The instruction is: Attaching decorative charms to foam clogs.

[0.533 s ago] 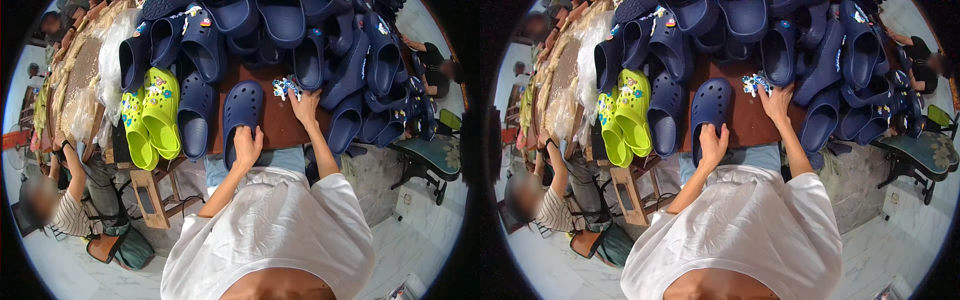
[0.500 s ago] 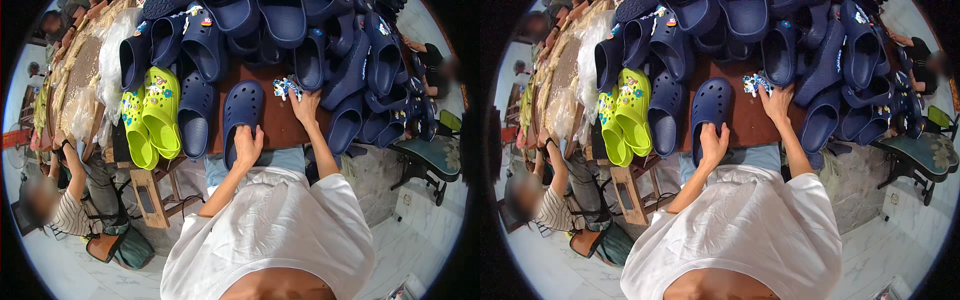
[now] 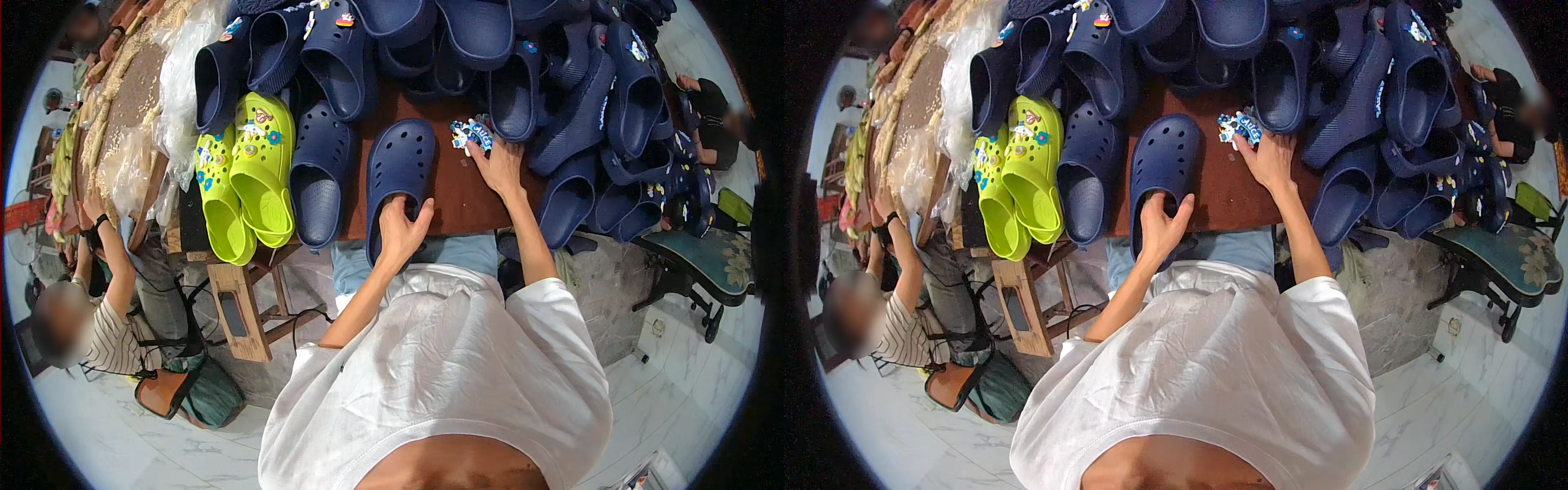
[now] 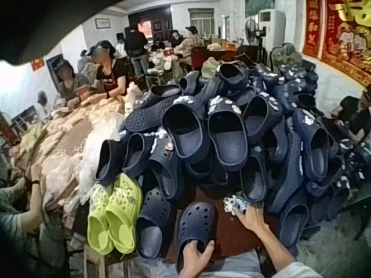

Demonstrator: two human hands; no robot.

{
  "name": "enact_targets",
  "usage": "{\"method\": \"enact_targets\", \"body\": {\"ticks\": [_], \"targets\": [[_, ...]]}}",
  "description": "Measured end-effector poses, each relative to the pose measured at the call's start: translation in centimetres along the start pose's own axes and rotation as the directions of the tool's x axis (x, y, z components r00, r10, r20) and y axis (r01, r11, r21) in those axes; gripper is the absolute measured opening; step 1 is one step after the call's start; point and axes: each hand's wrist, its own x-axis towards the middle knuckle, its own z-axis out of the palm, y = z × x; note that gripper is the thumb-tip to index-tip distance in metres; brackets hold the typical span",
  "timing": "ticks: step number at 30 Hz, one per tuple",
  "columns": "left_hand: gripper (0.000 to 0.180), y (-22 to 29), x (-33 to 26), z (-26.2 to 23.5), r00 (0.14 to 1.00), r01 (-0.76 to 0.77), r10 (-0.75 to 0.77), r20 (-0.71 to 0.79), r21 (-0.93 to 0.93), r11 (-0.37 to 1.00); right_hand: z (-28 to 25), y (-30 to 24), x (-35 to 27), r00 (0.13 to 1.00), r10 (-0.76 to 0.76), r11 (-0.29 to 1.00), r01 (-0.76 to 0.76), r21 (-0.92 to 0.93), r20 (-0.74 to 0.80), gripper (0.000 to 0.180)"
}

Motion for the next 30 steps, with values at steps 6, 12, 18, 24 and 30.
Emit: {"method": "enact_targets", "body": {"ticks": [6,12,18,24,30], "targets": [[0.043,0.6,0.2,-0.5,0.999,0.051,-0.05,0.022,-0.057,0.997,-0.8,-2.3,-2.3,0.996,-0.089,0.996,0.088,0.019,0.031,0.085],[0.046,-0.1,0.2,-0.8,0.984,0.173,-0.158,0.08,-0.244,0.954,-0.7,-3.1,-1.5,0.997,-0.067,0.992,0.071,0.1,-0.048,0.082],[0.046,-0.2,0.1,-0.5,0.982,0.186,-0.172,0.074,-0.27,0.945,1.0,-2.7,0.1,0.991,0.108,0.993,-0.111,0.03,0.084,0.079],[0.045,1.6,0.3,-1.3,0.962,0.274,-0.254,0.103,-0.363,0.891,0.7,-2.8,-1.2,0.998,-0.064,0.996,0.064,0.055,-0.006,0.07],[0.034,-1.2,1.0,-0.7,0.891,0.449,-0.317,0.325,-0.734,0.509,-0.8,-2.9,-3.3,0.992,-0.118,0.971,0.105,0.214,0.047,0.057]]}}
